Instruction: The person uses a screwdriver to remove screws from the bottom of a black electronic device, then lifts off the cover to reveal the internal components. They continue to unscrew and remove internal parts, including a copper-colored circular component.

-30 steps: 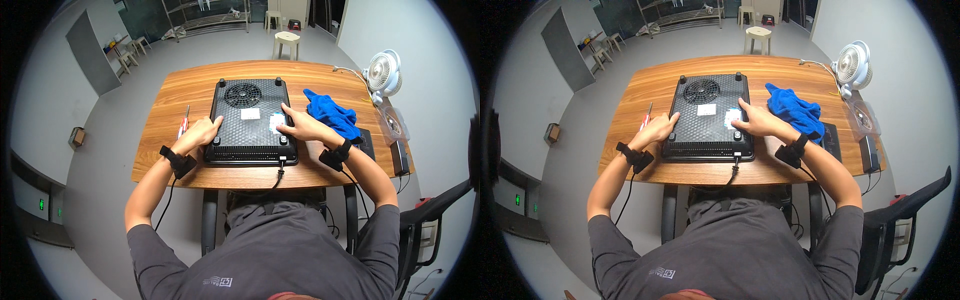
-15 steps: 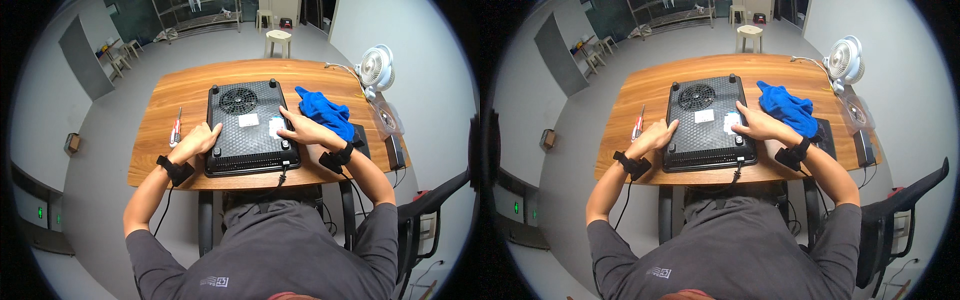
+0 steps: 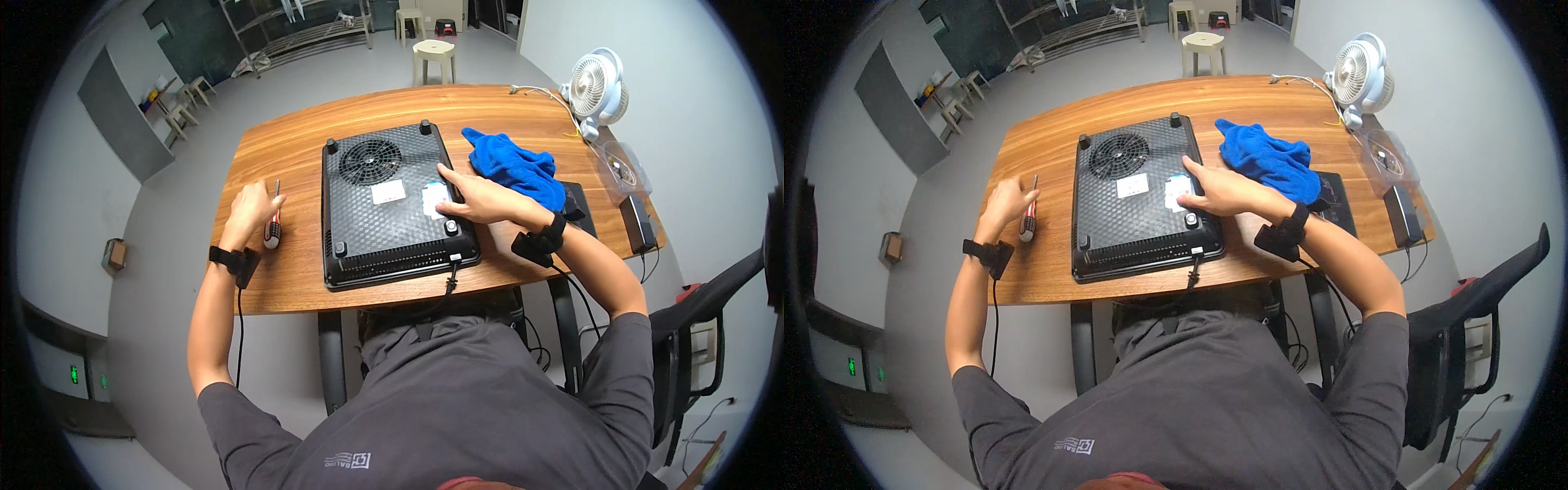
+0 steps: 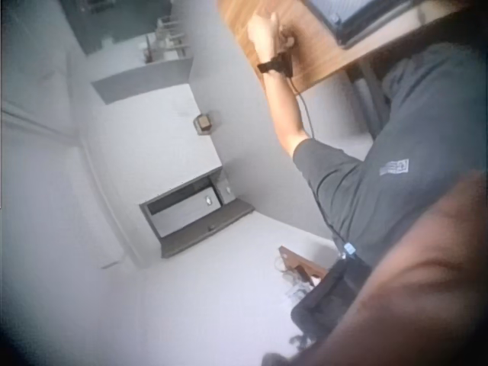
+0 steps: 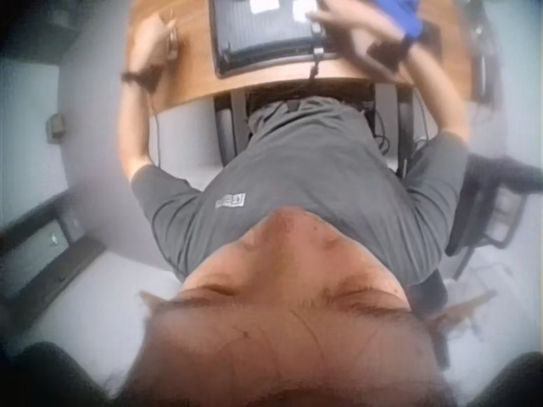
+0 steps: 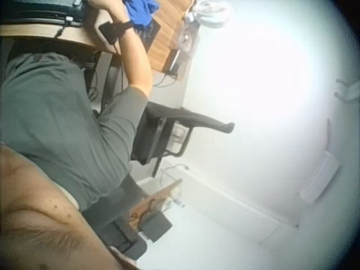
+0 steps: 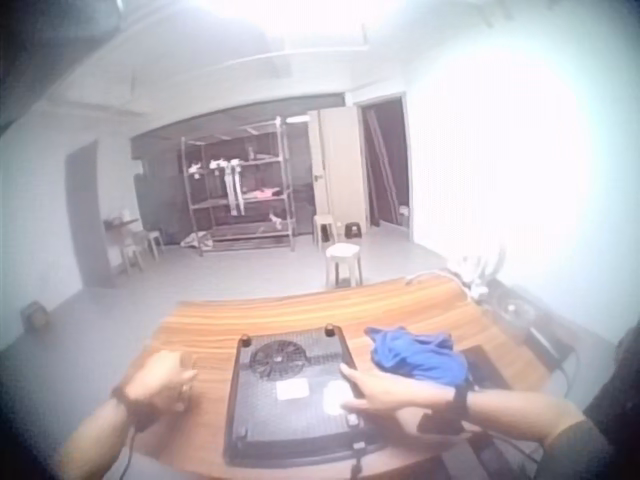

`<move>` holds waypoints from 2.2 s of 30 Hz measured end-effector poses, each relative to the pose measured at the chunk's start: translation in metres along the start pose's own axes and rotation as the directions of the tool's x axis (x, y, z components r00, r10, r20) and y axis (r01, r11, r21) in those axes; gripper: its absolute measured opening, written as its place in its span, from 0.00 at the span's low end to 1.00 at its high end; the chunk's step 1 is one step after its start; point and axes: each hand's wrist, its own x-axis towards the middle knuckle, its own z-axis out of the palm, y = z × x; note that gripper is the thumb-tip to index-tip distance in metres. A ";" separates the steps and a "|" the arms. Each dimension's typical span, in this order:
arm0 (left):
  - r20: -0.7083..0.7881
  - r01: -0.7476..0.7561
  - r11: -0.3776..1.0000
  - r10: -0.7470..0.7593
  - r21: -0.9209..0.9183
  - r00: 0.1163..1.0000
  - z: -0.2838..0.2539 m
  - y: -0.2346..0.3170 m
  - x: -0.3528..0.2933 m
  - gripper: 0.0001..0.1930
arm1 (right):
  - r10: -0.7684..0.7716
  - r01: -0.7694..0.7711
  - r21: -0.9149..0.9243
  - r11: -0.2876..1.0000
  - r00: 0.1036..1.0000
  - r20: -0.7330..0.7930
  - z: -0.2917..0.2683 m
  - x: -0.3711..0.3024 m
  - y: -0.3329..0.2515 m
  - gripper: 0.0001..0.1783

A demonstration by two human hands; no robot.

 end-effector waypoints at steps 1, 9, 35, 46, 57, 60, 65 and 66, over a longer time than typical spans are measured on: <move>-0.021 -0.001 0.999 0.002 0.033 1.000 0.007 -0.008 0.003 0.27 | -0.024 0.024 -0.010 1.000 1.000 -0.012 0.000 0.001 0.000 0.50; 0.163 -0.003 0.999 0.009 -0.038 0.987 0.014 -0.008 0.011 0.20 | -0.022 0.022 -0.005 1.000 0.999 -0.030 0.000 -0.002 0.001 0.50; 0.183 0.335 -0.173 0.569 -0.926 0.802 -0.044 0.211 -0.071 0.21 | -0.445 0.452 -0.128 0.883 0.717 -0.536 -0.059 -0.029 -0.077 0.24; -0.227 -0.687 0.226 0.834 -0.691 0.503 -0.036 0.222 -0.083 0.18 | -0.325 0.399 0.052 0.915 0.810 -0.488 -0.102 -0.055 -0.082 0.16; -0.173 -0.670 0.213 0.871 -0.711 0.460 -0.029 0.251 -0.089 0.10 | -0.404 0.433 -0.031 0.901 0.811 -0.423 -0.072 -0.069 -0.063 0.13; -0.109 -0.678 0.301 0.864 -0.671 0.491 -0.028 0.253 -0.087 0.10 | -0.442 0.466 -0.050 0.883 0.794 -0.417 -0.067 -0.067 -0.061 0.17; -0.074 -0.682 0.346 0.859 -0.645 0.506 -0.030 0.255 -0.087 0.10 | -0.416 0.442 -0.032 0.896 0.814 -0.406 -0.065 -0.067 -0.056 0.17; -0.071 -0.676 0.338 0.863 -0.655 0.499 -0.030 0.255 -0.087 0.10 | -0.415 0.442 -0.031 0.897 0.815 -0.405 -0.064 -0.065 -0.056 0.18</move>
